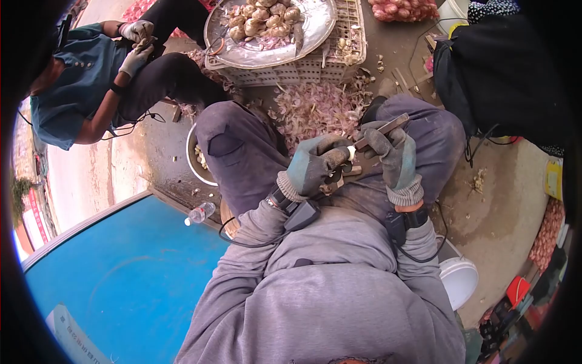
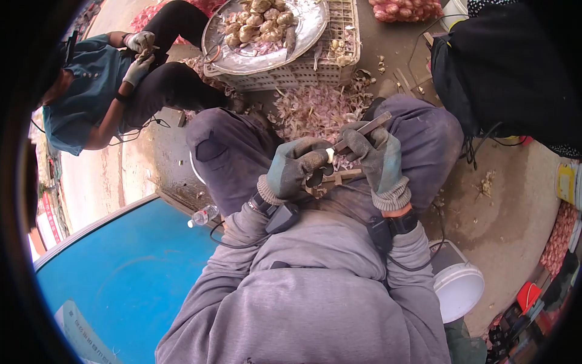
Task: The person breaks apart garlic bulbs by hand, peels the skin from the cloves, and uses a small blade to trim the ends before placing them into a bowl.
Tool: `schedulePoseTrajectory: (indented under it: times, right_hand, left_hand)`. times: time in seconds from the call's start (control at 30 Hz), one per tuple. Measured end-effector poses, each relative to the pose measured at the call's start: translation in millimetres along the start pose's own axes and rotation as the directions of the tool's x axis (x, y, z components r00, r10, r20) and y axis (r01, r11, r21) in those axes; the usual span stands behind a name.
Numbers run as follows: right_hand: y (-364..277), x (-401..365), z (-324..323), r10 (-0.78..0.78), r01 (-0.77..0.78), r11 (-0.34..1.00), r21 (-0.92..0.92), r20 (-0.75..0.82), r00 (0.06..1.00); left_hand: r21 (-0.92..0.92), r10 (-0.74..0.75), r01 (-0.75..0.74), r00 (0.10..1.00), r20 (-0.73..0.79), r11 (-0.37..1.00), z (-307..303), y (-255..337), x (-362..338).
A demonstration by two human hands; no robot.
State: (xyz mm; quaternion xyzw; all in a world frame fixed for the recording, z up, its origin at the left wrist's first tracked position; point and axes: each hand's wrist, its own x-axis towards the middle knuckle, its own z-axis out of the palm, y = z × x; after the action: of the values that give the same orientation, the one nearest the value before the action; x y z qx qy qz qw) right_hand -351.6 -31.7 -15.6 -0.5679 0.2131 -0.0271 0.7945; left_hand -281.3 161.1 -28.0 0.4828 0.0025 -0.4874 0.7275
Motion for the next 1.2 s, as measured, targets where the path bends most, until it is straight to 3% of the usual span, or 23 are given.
schedulePoseTrajectory:
  times: [0.03,0.13,0.17,0.23,0.27,0.3,0.37,0.5,0.53,0.57,0.63,0.67,0.7,0.77,0.83,0.9,0.93,1.03,1.07,1.17,1.2]
  right_hand:
    - [4,2,-1,-0.002,0.002,1.000,0.001,0.004,1.000]
    - [13,6,-7,0.001,-0.002,0.999,-0.037,-0.024,1.000]
    - [11,5,-6,-0.002,0.002,1.000,-0.031,-0.010,1.000]
    - [3,2,-2,0.066,-0.059,0.982,-0.177,0.028,0.997]
    - [2,2,-3,0.060,-0.047,0.981,-0.188,0.068,0.996]
    - [2,3,0,0.056,-0.040,0.982,-0.186,0.081,0.995]
    - [1,4,3,0.026,-0.009,0.990,-0.138,0.126,0.992]
    - [5,7,2,0.045,-0.016,0.962,-0.272,0.098,0.994]
    - [5,6,4,0.075,-0.054,0.975,-0.215,0.087,0.993]
    - [6,7,4,0.082,-0.055,0.952,-0.300,0.081,0.993]
    - [10,7,6,0.088,-0.057,0.933,-0.355,0.072,0.994]
    - [11,8,6,0.097,-0.068,0.920,-0.386,0.057,0.994]
    - [10,9,8,0.111,-0.082,0.913,-0.400,0.051,0.993]
    - [18,12,6,0.083,-0.035,0.918,-0.396,0.105,0.991]
    - [19,13,11,0.092,-0.032,0.918,-0.395,0.135,0.986]
    - [20,12,16,0.101,-0.032,0.919,-0.392,0.156,0.983]
    - [19,12,18,0.104,-0.022,0.907,-0.420,0.171,0.980]
    - [18,10,23,0.119,-0.016,0.885,-0.465,0.192,0.974]
    - [19,9,22,0.125,-0.022,0.879,-0.476,0.185,0.975]
    - [18,7,25,0.133,-0.039,0.877,-0.479,0.165,0.977]
    - [17,7,26,0.135,-0.050,0.883,-0.466,0.151,0.979]
  left_hand:
    - [0.002,0.004,-0.004,1.000,-0.002,1.000,-3,1,-1]
    - [-0.256,0.061,-0.031,0.992,0.108,0.966,-11,10,-4]
    - [-0.250,0.069,-0.043,0.993,0.097,0.967,-11,15,-7]
    - [-0.339,0.122,-0.095,0.991,0.060,0.936,-7,21,-12]
    - [-0.181,0.303,-0.289,0.951,0.054,0.940,-8,14,-11]
    - [-0.175,0.313,-0.300,0.949,0.046,0.938,-10,12,-9]
    - [-0.409,0.198,-0.167,0.980,0.034,0.897,-10,11,-8]
    - [-0.485,0.244,-0.182,0.967,0.067,0.855,-14,18,-16]
    - [-0.476,0.232,-0.215,0.972,-0.023,0.853,-13,26,-26]
    - [-0.432,0.303,-0.276,0.953,-0.007,0.859,-20,34,-36]
    - [-0.575,0.440,-0.354,0.898,0.011,0.737,-44,50,-55]
    - [-0.405,0.581,-0.579,0.803,-0.133,0.708,-54,54,-66]
    - [-0.110,0.697,-0.730,0.679,-0.231,0.675,-72,50,-76]
    - [-0.329,0.648,-0.738,0.675,-0.354,0.590,-109,64,-97]
    - [-0.260,0.485,-0.696,0.675,-0.556,0.670,-155,62,-118]
    - [-0.151,0.370,-0.642,0.599,-0.710,0.751,-207,37,-125]
    - [-0.233,0.282,-0.636,0.600,-0.749,0.736,-234,23,-128]
    - [-0.166,0.188,-0.602,0.479,-0.857,0.781,-291,-7,-130]
    - [-0.166,0.188,-0.607,0.476,-0.859,0.777,-304,-14,-130]
    - [-0.251,0.104,-0.606,0.489,-0.866,0.755,-332,-36,-128]
    - [-0.362,0.140,-0.658,0.581,-0.801,0.660,-338,-42,-127]
